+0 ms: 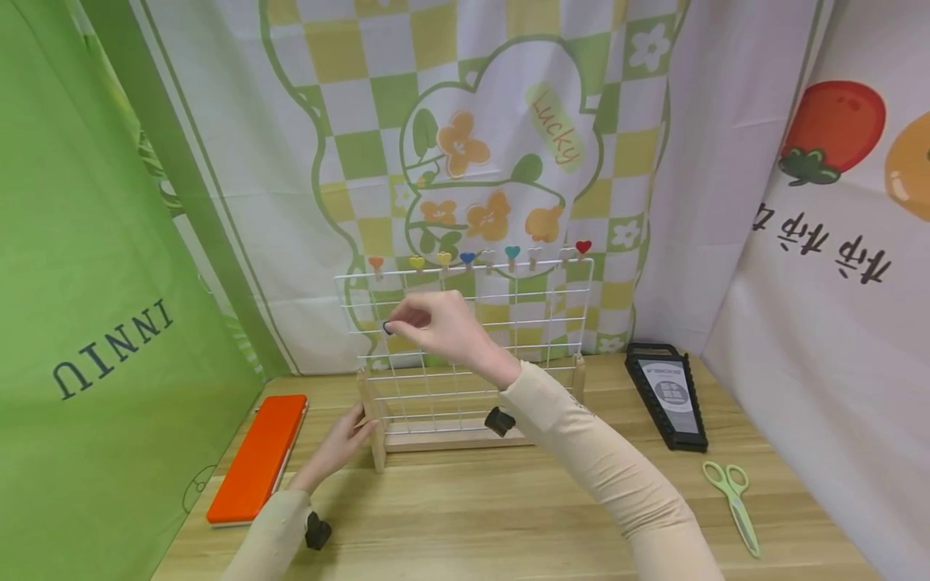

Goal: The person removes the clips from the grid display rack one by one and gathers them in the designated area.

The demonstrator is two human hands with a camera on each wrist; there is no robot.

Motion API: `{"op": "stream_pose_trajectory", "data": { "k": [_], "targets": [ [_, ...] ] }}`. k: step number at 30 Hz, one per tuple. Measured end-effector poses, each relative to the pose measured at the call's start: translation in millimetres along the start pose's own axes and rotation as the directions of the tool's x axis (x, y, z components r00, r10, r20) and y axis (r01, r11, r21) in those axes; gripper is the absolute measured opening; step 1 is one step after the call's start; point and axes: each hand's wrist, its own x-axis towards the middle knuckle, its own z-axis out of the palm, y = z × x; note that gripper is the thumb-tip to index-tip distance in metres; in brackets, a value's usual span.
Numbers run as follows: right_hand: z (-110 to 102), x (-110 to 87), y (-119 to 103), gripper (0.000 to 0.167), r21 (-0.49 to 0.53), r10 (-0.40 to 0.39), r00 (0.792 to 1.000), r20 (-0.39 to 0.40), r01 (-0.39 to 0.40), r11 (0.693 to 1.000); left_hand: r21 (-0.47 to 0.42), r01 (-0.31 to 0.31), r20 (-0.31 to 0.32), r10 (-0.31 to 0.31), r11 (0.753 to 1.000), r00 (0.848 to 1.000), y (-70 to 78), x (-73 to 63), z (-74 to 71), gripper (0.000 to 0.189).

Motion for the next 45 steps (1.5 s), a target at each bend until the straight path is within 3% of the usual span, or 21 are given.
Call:
{"op": "stream_pose_trajectory", "data": {
  "k": [9, 19, 34, 36, 41, 45],
  "targets": [
    [22.6, -35.4, 20.7, 0.011, 0.02, 0.104, 0.993, 0.046, -0.105, 0.994, 0.004, 0.053, -0.01, -0.053, 0.999, 0.999, -1.3, 0.7, 1.0, 0.049],
    [53.8, -71.0, 44.1, 0.01, 0.072, 0.184, 0.976, 0.117, -0.193, 0.979, 0.002, 0.042, -0.014, -0.042, 0.999, 0.999, -1.8, -0.6, 1.3, 0.043],
    [103.4, -122.3, 83.1, 0.011, 0.075, 0.326, 0.921, 0.212, -0.348, 0.935, 0.004, 0.019, -0.016, -0.019, 1.0, 1.0, -2.7, 0.1, 0.8, 0.044],
    [109.8, -126.4, 87.3, 0.011, 0.066, 0.337, 0.914, 0.226, -0.36, 0.931, 0.007, 0.018, -0.014, -0.017, 1.0, 1.0, -2.5, 0.1, 0.7, 0.046],
    [125.6, -134.9, 99.6, 0.011, 0.072, 0.3, 0.923, 0.24, -0.325, 0.943, 0.005, 0.028, -0.006, -0.028, 1.0, 1.0, -0.8, -0.3, 0.3, 0.048],
    [137.6, -140.6, 107.5, 0.011, 0.094, 0.295, 0.918, 0.264, -0.329, 0.94, -0.006, 0.038, 0.0, -0.038, 0.999, 0.999, 0.0, -0.3, 0.3, 0.047]
  ]
}}
